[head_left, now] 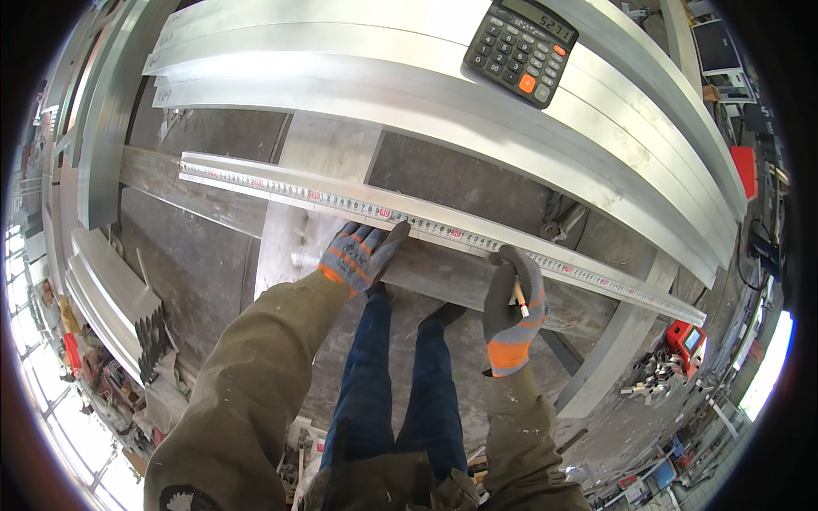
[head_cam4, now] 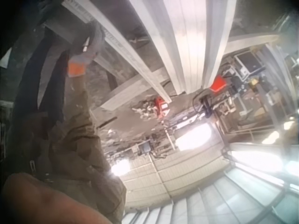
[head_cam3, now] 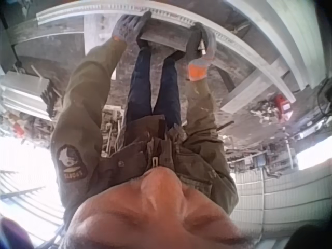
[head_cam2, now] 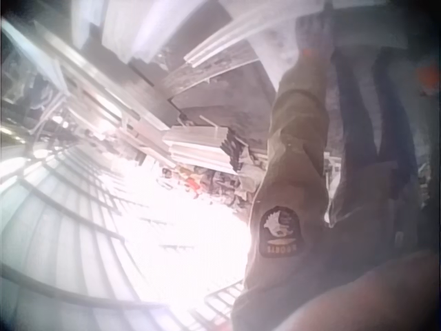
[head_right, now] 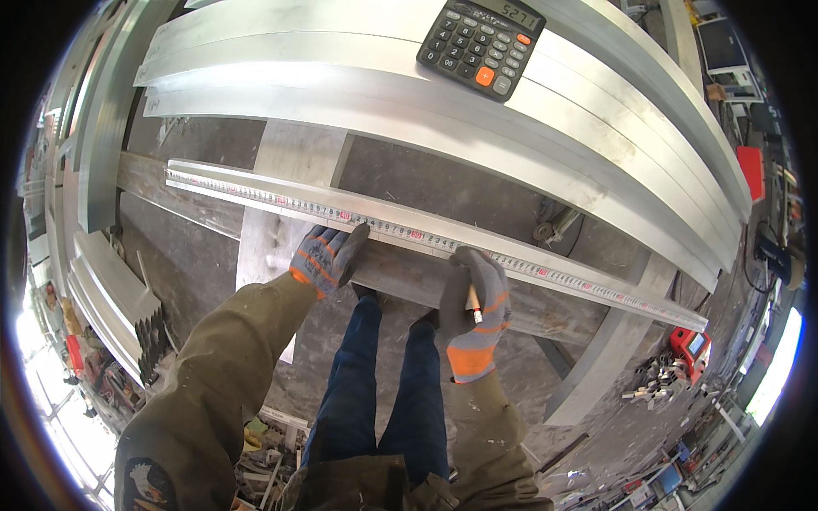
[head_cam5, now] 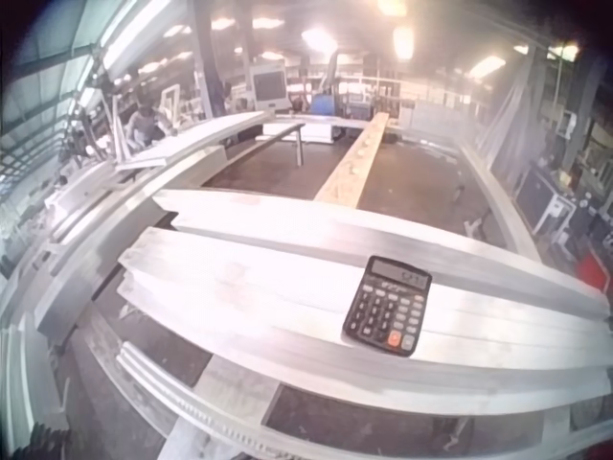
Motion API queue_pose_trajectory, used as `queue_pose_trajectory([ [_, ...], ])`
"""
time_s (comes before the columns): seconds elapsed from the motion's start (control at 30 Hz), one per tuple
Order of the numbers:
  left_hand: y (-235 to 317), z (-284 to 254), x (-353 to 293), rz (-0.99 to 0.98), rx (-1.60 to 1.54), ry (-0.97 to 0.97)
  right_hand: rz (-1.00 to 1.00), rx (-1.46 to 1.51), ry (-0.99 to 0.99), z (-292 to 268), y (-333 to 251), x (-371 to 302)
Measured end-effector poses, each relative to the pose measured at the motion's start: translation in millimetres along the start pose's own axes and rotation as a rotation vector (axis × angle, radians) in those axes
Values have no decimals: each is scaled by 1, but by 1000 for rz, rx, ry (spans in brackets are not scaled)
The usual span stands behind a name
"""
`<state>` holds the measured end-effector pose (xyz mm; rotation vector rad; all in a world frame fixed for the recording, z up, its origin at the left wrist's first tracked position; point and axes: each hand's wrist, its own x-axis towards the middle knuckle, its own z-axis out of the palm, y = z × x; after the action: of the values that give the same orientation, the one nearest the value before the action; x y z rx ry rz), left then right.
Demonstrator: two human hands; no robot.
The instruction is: The person measures and marks multiple metal bars using a folding ruler and a pencil. They repeatedly align the ruler, mark specific points, and use a calculator to record or verify measurements. The process is repeated across several bars on a workbench.
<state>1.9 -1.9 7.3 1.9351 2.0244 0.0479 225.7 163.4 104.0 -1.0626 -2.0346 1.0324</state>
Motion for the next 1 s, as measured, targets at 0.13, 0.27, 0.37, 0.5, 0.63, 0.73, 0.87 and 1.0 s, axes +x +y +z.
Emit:
queue_pose_trajectory([
  [0.13,-2,3,0,14,-19,45,-192,-81,49,-21,15,25],
  [0.27,-3,4,-1,13,-75,68,-178,-156,92,-39,29,64],
  [0.37,0,2,-2,6,-25,44,-116,-162,94,-49,32,102],
  [0.5,1,-2,-1,-21,-30,-21,-182,-21,211,-33,43,182],
  [0.63,-1,-1,-3,17,46,-23,-130,-79,226,-11,49,261],
  [0.73,-4,5,-5,8,5,5,-138,-179,206,4,55,298],
  [0.87,-5,14,-7,-9,-83,89,-55,-113,122,25,60,326],
  [1.0,-9,17,-5,47,-75,224,12,-178,148,25,68,326],
])
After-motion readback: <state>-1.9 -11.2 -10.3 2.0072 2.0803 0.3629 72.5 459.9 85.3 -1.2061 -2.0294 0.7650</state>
